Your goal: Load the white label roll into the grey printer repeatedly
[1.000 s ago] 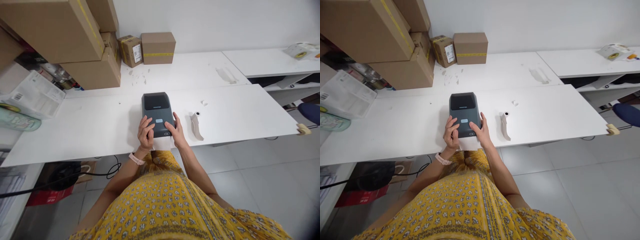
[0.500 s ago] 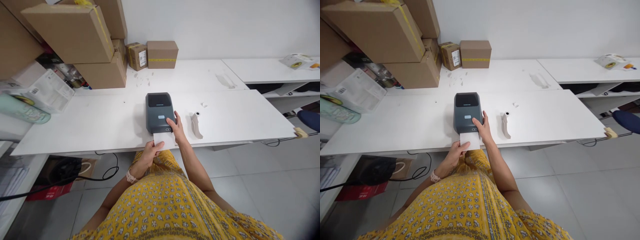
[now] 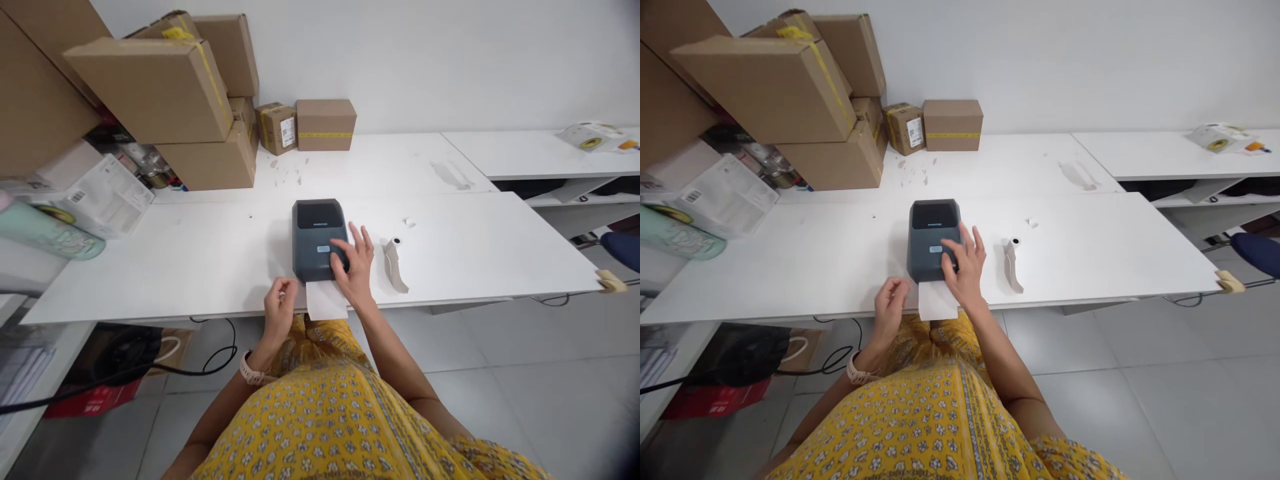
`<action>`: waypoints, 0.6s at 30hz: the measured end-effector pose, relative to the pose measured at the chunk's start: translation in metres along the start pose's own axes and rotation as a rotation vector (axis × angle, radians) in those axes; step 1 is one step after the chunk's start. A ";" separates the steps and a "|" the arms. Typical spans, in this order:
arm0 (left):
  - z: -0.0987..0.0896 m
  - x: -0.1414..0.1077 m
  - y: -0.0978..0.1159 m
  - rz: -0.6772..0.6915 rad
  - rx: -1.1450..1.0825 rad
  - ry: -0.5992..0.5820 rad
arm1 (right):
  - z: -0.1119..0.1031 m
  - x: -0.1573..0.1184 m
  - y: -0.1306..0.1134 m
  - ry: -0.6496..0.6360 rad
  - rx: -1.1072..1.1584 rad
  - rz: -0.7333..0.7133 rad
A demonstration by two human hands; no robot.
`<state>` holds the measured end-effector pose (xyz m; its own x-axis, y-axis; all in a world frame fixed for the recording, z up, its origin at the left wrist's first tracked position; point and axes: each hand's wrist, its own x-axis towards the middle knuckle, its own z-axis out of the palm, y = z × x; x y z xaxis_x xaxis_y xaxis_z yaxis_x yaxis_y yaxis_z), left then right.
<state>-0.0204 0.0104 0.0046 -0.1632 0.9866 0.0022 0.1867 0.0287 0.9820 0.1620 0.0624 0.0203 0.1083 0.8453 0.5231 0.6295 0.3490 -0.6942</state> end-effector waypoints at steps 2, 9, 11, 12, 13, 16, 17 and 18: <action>-0.003 0.010 0.002 0.115 0.029 0.109 | -0.001 0.000 -0.004 -0.035 -0.142 -0.133; 0.012 0.025 -0.001 0.300 0.118 -0.001 | -0.001 0.006 -0.005 -0.110 -0.253 -0.160; 0.016 0.025 -0.003 0.308 0.123 -0.022 | -0.001 0.010 -0.007 -0.152 -0.259 -0.162; 0.018 0.025 -0.004 0.308 0.122 -0.024 | -0.001 0.012 -0.008 -0.171 -0.262 -0.167; 0.019 0.024 -0.004 0.302 0.118 -0.023 | -0.001 0.014 -0.009 -0.184 -0.264 -0.172; 0.020 0.022 -0.005 0.266 0.095 -0.014 | -0.002 0.012 -0.010 -0.180 -0.269 -0.183; 0.020 0.020 -0.005 0.253 0.087 -0.015 | -0.002 0.010 -0.009 -0.169 -0.272 -0.181; 0.020 0.019 -0.005 0.242 0.083 -0.018 | -0.002 0.006 -0.008 -0.156 -0.275 -0.175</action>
<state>-0.0049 0.0325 -0.0042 -0.0869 0.9691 0.2308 0.2974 -0.1959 0.9345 0.1593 0.0642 0.0298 -0.1247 0.8412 0.5261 0.8138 0.3900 -0.4308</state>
